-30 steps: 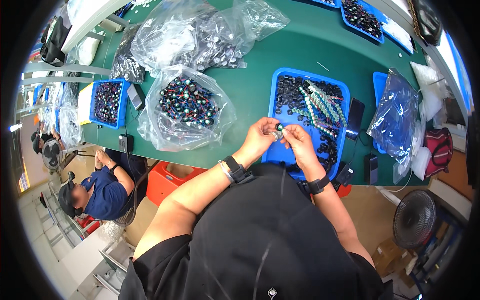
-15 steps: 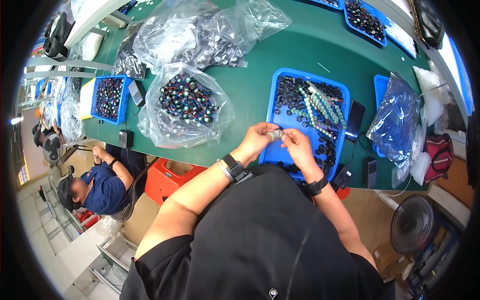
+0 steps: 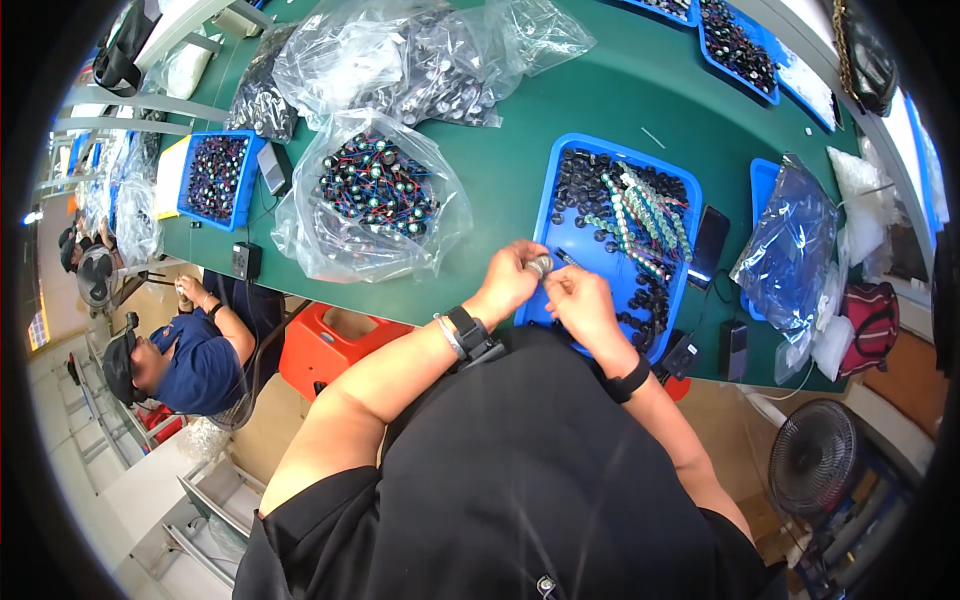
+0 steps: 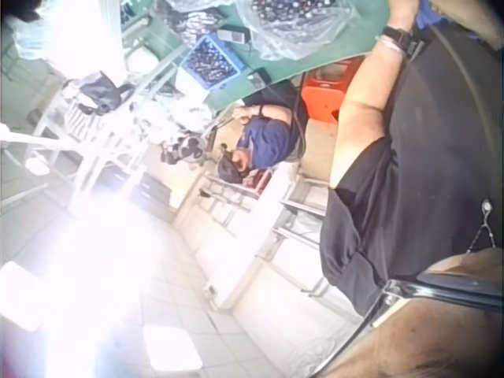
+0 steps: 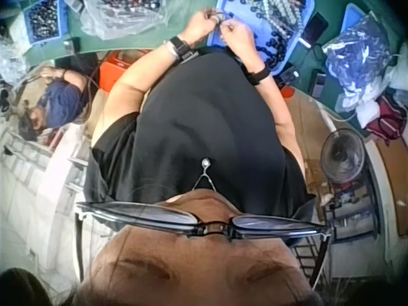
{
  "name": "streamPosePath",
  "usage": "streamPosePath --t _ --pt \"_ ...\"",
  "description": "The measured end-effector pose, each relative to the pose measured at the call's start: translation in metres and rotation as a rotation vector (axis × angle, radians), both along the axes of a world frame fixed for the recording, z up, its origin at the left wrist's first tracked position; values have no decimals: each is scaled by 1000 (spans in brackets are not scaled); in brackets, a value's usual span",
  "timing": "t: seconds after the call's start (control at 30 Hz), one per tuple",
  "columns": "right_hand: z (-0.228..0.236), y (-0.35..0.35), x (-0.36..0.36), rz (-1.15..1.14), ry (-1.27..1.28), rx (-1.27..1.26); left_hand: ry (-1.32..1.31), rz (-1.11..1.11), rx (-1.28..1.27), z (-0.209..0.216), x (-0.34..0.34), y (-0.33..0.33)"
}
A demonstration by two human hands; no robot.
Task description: The person assembles small electronic components by hand, picking cylindrical items from a blue tray and attaching them to a string of beads. The person works at a green table with multiple trays and bags of parts, while another person works in the background.
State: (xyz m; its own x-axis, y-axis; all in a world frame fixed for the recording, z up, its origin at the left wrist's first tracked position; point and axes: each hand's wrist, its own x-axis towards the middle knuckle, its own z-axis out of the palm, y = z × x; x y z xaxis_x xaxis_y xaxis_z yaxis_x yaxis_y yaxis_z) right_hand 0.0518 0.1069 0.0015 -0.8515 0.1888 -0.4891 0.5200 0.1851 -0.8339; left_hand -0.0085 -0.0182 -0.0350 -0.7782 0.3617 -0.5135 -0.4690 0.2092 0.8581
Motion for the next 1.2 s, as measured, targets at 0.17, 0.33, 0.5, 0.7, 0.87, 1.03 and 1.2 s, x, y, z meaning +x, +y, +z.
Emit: streamPosePath --t 0.17,0.33,0.5,0.7,0.87,1.03,1.2 --pt "-40 25 14 -59 77 9 -1 251 -84 -2 -19 -19" --pt "-63 74 9 -5 2 655 -6 88 -216 -56 -5 -53" --pt "-55 55 11 388 87 834 766 -229 -558 -71 -9 -67" --pt "-73 41 1 431 279 907 773 -180 -556 -70 -8 -69" --pt "-27 19 -15 442 335 637 697 -177 -488 -65 -7 -74" --pt "-37 -7 -30 626 267 654 678 -228 -499 -62 -10 -68" --pt "-52 -18 -36 697 279 753 705 -203 -495 -68 -10 -67"
